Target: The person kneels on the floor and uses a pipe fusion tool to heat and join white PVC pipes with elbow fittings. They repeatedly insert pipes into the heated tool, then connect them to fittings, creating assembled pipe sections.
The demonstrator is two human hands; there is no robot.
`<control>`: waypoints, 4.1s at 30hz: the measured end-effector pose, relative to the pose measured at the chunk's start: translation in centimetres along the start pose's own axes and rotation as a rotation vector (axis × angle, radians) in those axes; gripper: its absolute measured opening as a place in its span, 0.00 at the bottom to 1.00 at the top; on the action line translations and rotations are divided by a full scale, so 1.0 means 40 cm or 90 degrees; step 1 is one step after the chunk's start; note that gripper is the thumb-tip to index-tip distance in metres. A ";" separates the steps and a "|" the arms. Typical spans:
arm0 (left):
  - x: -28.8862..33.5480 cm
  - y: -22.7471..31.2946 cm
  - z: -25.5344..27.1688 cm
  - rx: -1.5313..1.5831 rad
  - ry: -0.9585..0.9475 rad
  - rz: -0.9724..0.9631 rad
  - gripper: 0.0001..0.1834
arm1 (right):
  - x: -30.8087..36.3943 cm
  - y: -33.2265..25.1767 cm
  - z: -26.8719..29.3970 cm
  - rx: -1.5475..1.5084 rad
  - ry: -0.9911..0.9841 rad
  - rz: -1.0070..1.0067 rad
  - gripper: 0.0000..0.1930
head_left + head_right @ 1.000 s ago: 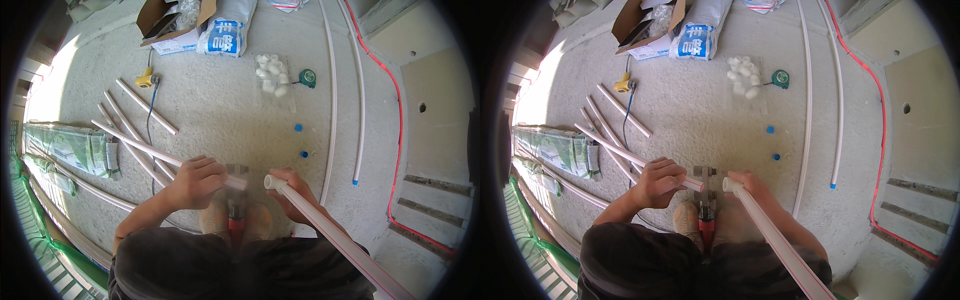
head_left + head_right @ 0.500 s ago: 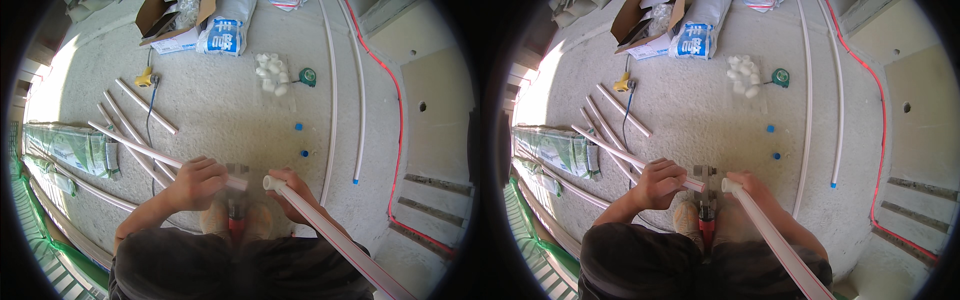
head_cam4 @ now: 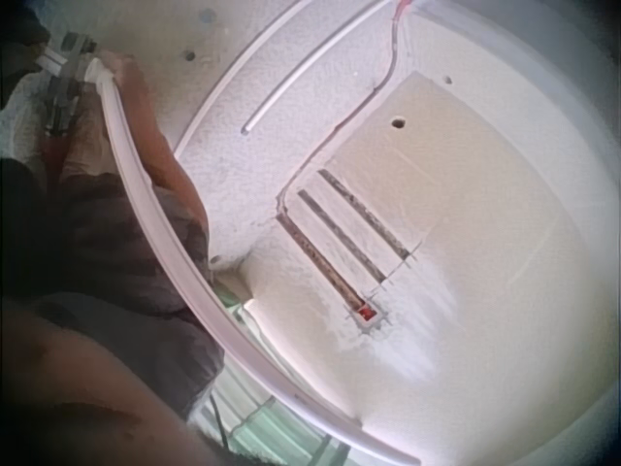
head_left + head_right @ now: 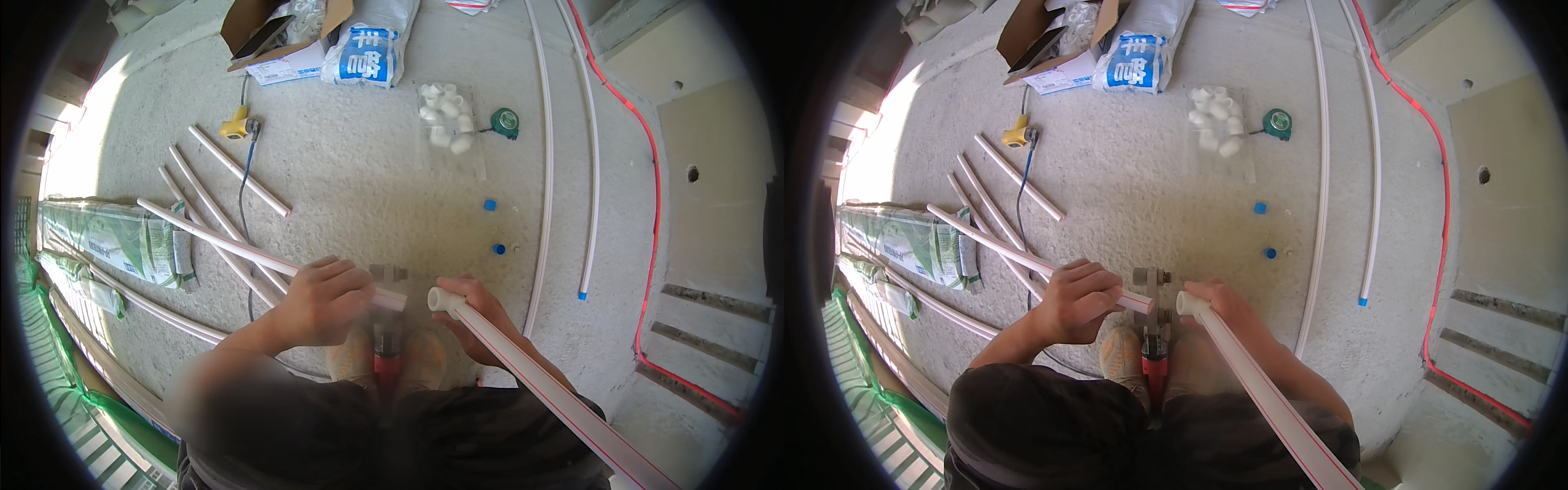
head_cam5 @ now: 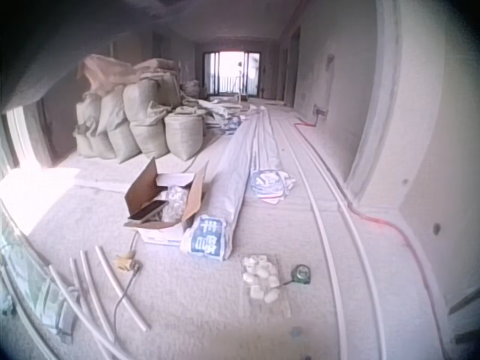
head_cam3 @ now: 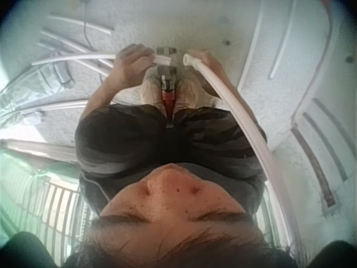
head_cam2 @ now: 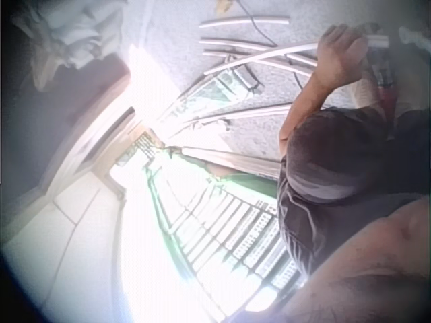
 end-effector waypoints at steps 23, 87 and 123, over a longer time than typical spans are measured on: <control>0.004 0.001 0.001 0.007 -0.006 0.013 0.15 | 0.006 0.014 -0.010 0.005 0.028 0.048 0.26; 0.007 0.010 -0.010 -0.010 -0.024 0.095 0.11 | 0.000 0.012 -0.010 -0.005 0.020 0.018 0.25; 0.013 0.021 -0.017 0.028 -0.073 0.247 0.11 | -0.011 0.001 -0.005 0.018 -0.087 -0.085 0.23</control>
Point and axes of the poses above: each hand's wrist, its own x-axis away from the middle knuckle, its own z-axis out of the back of the hand, y = z × x, the point moved 2 cm from there along -x, towards the middle knuckle, and after that the axes turned 14 degrees about x, right-handed, at the moved point
